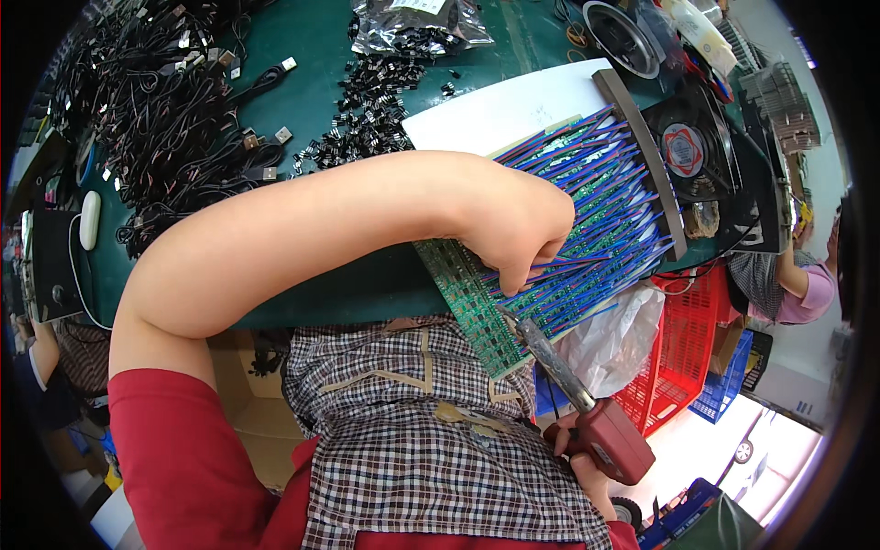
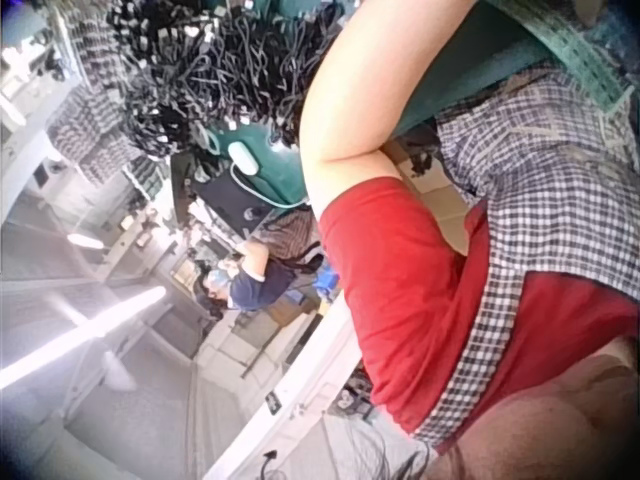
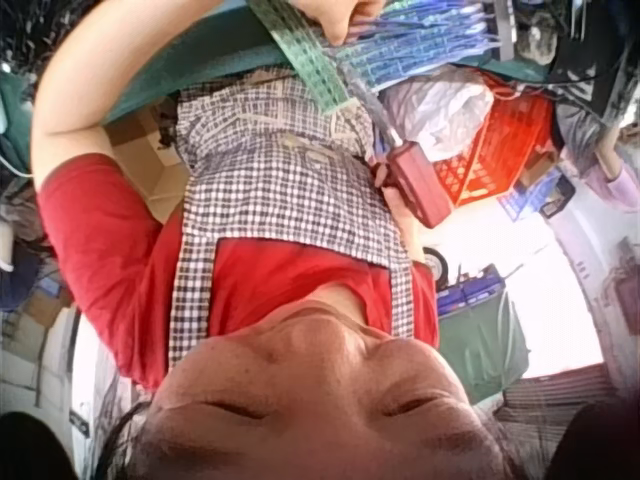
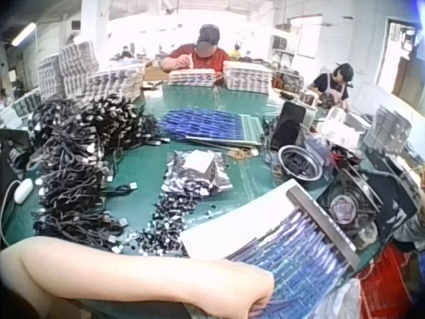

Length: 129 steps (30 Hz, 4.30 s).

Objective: The person solders wires to a circuit board panel using a soldering gun, removes the completed panel, and positions a new board panel under a weight. They then place small electronic components onto the board and solder them in place using the soldering gun.

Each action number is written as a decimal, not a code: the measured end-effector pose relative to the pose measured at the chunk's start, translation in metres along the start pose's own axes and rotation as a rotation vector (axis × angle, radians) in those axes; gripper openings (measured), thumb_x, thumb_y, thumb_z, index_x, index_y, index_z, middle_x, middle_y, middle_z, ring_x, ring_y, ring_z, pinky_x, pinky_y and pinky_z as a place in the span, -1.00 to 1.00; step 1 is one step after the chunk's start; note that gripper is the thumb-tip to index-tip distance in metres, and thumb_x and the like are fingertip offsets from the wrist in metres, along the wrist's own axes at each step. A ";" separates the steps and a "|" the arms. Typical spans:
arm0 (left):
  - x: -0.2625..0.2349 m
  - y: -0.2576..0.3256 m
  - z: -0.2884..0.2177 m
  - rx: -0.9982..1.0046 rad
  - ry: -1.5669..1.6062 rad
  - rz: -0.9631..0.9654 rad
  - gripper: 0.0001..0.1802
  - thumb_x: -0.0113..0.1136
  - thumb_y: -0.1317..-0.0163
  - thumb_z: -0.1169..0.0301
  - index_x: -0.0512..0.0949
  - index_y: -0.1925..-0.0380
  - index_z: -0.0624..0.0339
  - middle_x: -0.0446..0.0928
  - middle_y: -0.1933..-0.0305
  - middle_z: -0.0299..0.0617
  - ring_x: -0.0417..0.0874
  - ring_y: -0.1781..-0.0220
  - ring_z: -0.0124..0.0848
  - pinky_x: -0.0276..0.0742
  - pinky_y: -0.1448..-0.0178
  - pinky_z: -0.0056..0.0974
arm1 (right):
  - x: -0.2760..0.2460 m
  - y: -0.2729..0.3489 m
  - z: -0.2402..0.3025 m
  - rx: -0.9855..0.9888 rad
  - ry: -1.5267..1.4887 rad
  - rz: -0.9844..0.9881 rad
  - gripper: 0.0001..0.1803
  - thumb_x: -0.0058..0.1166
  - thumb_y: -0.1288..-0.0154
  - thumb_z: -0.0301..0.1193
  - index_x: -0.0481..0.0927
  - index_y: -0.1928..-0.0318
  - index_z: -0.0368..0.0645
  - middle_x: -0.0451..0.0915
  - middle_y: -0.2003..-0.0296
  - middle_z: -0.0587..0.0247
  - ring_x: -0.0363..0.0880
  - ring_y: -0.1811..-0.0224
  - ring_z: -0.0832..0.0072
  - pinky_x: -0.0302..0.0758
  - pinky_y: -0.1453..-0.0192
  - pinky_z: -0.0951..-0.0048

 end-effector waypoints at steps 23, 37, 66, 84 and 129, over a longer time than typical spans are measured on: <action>0.000 0.004 -0.006 -0.059 -0.086 -0.029 -0.80 0.25 0.18 0.40 0.56 0.56 0.32 0.53 0.55 -0.03 0.58 0.43 -0.15 0.45 0.35 -0.14 | 0.011 -0.008 0.015 0.082 -0.689 -0.112 -0.35 0.37 0.08 -0.11 0.46 0.21 -0.47 0.53 0.47 0.20 0.43 0.63 0.56 0.32 0.52 0.58; 0.000 0.004 -0.005 -0.060 -0.055 -0.028 -0.80 0.24 0.20 0.39 0.55 0.58 0.31 0.51 0.58 -0.04 0.57 0.45 -0.15 0.44 0.37 -0.14 | 0.001 0.007 0.006 0.072 -0.793 -0.030 -0.30 0.27 -0.02 -0.13 0.30 -0.06 -0.29 0.47 0.08 0.09 0.45 0.40 0.48 0.40 0.31 0.52; 0.025 0.128 0.010 -0.426 -0.028 -1.003 -0.79 0.26 0.04 0.50 0.51 0.36 0.27 0.34 0.67 -0.31 0.31 0.63 -0.56 0.26 0.53 -0.40 | 0.000 -0.003 -0.001 0.071 -0.789 -0.069 -0.28 0.26 0.02 -0.05 0.32 0.00 -0.30 0.48 0.18 0.16 0.42 0.47 0.49 0.39 0.31 0.42; 0.104 0.113 0.018 -0.314 1.167 -1.379 -0.94 0.18 -0.09 0.62 0.53 0.41 0.39 0.58 0.36 -0.14 0.61 0.32 -0.49 0.54 0.17 -0.44 | 0.007 -0.043 0.027 0.079 -0.683 0.032 -0.22 0.21 0.01 0.10 0.33 0.07 -0.37 0.48 0.26 0.15 0.39 0.64 0.53 0.35 0.56 0.50; 0.100 0.079 0.021 -0.238 1.010 -1.521 -0.70 -0.04 -0.04 0.73 0.26 0.23 0.23 0.38 0.45 -0.31 0.42 0.39 -0.60 0.37 0.25 -0.48 | 0.017 -0.081 0.032 -0.026 -0.470 0.273 -0.28 0.26 -0.01 -0.05 0.25 0.04 -0.34 0.41 0.51 0.22 0.39 0.66 0.48 0.34 0.63 0.54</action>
Point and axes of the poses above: each hand's wrist, its own y-axis away from the middle knuckle, its own x-axis out of the palm, z = x × y, the point moved 2 cm from there along -y, towards the middle knuckle
